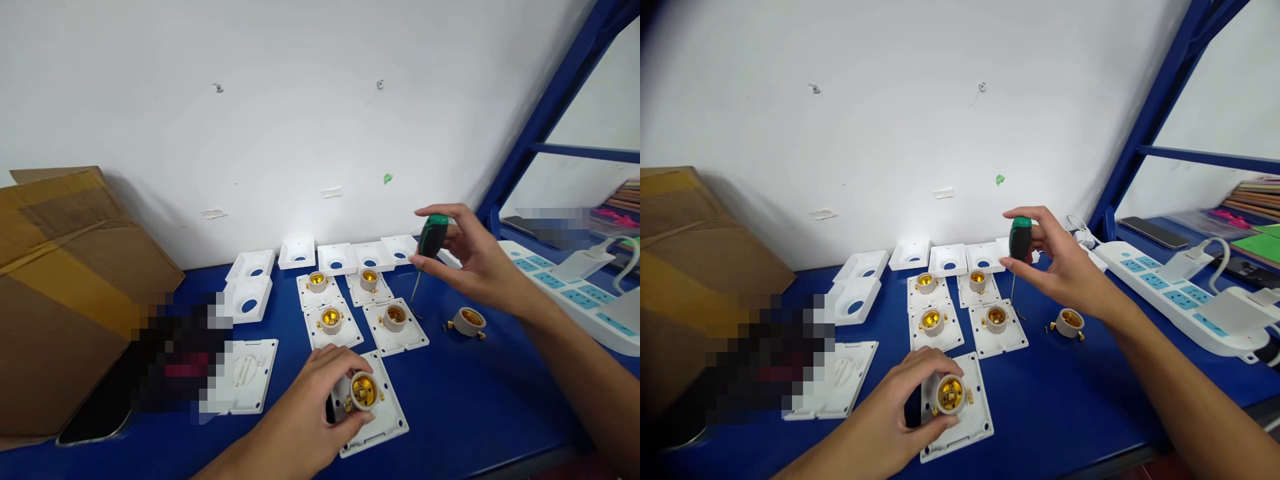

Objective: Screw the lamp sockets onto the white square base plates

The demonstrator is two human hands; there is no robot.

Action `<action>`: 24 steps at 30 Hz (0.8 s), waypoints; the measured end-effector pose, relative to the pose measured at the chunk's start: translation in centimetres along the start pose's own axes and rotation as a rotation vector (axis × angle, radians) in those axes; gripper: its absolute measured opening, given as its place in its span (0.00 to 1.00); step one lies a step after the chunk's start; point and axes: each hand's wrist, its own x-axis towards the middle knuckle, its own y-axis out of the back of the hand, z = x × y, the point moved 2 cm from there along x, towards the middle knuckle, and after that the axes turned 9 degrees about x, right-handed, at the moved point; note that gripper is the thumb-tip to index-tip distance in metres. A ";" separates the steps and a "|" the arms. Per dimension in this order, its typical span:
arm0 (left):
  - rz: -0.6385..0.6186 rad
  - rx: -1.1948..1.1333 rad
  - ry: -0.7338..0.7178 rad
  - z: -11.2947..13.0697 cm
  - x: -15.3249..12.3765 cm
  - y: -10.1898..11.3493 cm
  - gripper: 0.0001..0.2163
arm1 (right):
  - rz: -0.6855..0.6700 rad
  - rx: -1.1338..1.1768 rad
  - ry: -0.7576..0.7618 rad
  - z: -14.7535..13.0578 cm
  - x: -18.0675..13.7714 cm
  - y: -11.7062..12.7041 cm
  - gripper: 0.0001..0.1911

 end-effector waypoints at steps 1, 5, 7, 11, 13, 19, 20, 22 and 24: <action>0.003 0.008 -0.007 -0.1 0.0 -0.1 0.15 | -0.013 -0.047 -0.014 0.7 0.0 0.1 0.28; 0.005 0.043 -0.026 -0.4 0.0 -0.2 0.13 | -0.070 -0.145 0.010 2.2 0.0 -0.2 0.28; 0.002 0.046 -0.027 -0.4 0.0 -0.2 0.13 | -0.111 -0.173 0.013 2.3 0.0 -0.5 0.28; 0.001 0.038 -0.032 -0.3 0.1 -0.1 0.13 | -0.169 -0.218 -0.043 2.5 0.2 -1.0 0.27; 0.002 0.030 -0.034 -0.3 0.1 -0.1 0.13 | -0.178 -0.217 -0.054 2.7 0.2 -1.1 0.27; 0.001 0.026 -0.028 -0.3 0.1 -0.2 0.14 | -0.172 -0.188 -0.064 2.8 0.1 -1.2 0.27; 0.000 0.029 -0.026 -0.3 0.0 -0.2 0.14 | -0.167 -0.178 -0.064 2.7 0.1 -1.1 0.27; -0.003 0.030 -0.022 -0.3 0.0 -0.2 0.14 | -0.159 -0.153 -0.064 2.6 0.1 -1.0 0.27; -0.004 0.029 -0.020 -0.3 -0.1 -0.2 0.14 | -0.148 -0.128 -0.063 2.6 0.2 -1.0 0.27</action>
